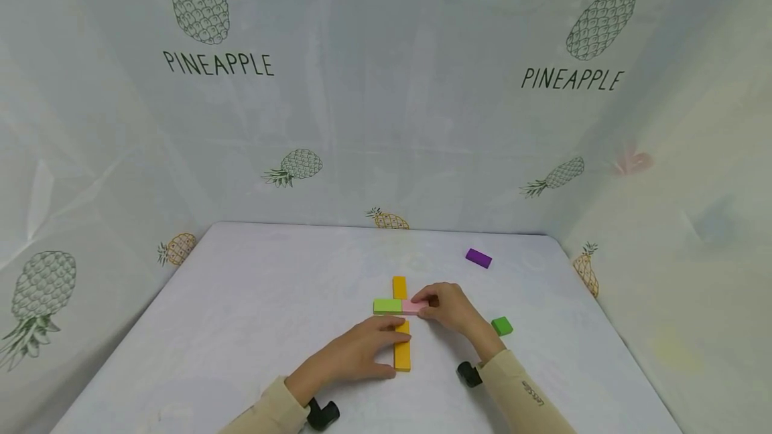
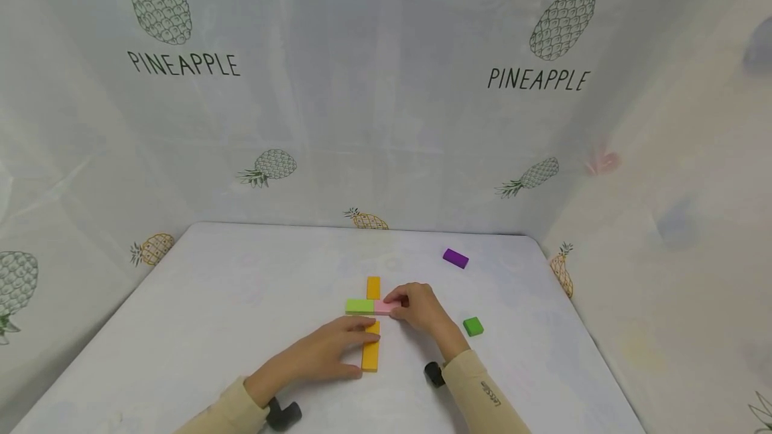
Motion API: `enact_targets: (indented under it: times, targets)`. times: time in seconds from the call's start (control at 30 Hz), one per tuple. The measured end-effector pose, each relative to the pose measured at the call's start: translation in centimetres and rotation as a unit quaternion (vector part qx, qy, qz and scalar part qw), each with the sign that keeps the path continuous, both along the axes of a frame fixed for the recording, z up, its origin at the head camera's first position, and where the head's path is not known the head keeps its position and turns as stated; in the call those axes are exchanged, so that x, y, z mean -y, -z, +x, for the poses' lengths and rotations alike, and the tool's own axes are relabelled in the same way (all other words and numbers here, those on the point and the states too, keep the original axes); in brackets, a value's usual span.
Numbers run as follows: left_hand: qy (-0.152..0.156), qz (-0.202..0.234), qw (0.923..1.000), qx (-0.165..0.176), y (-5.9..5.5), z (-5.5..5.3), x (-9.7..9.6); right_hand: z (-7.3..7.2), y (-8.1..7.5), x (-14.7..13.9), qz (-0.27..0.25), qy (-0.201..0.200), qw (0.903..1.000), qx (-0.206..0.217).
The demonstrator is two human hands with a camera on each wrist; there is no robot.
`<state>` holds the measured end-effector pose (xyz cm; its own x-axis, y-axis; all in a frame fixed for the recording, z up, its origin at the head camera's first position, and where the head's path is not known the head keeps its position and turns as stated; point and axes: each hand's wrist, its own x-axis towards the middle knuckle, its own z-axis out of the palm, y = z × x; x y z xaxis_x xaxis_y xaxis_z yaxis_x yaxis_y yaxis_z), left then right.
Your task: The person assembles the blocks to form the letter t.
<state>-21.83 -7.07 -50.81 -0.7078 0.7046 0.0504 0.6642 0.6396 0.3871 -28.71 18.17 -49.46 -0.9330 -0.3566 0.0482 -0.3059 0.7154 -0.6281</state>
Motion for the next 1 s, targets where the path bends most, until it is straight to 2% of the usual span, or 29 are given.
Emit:
enact_targets:
  times: [0.27, 0.53, 1.0]
  targets:
    - [0.004, -0.014, 0.9996, -0.022, -0.48, 0.40, -0.19, 0.01, 0.14, -0.09, -0.002, 0.001, 1.0000, -0.004]
    - [0.014, 0.002, 0.9990, -0.042, -0.79, 0.59, -0.33, 0.05, -0.01, -0.17, -0.003, -0.005, 0.9999, -0.013]
    - [-0.002, 0.019, 0.9996, -0.022, -0.47, -0.11, -0.42, -0.01, 0.03, 0.05, -0.005, 0.005, 1.0000, 0.000]
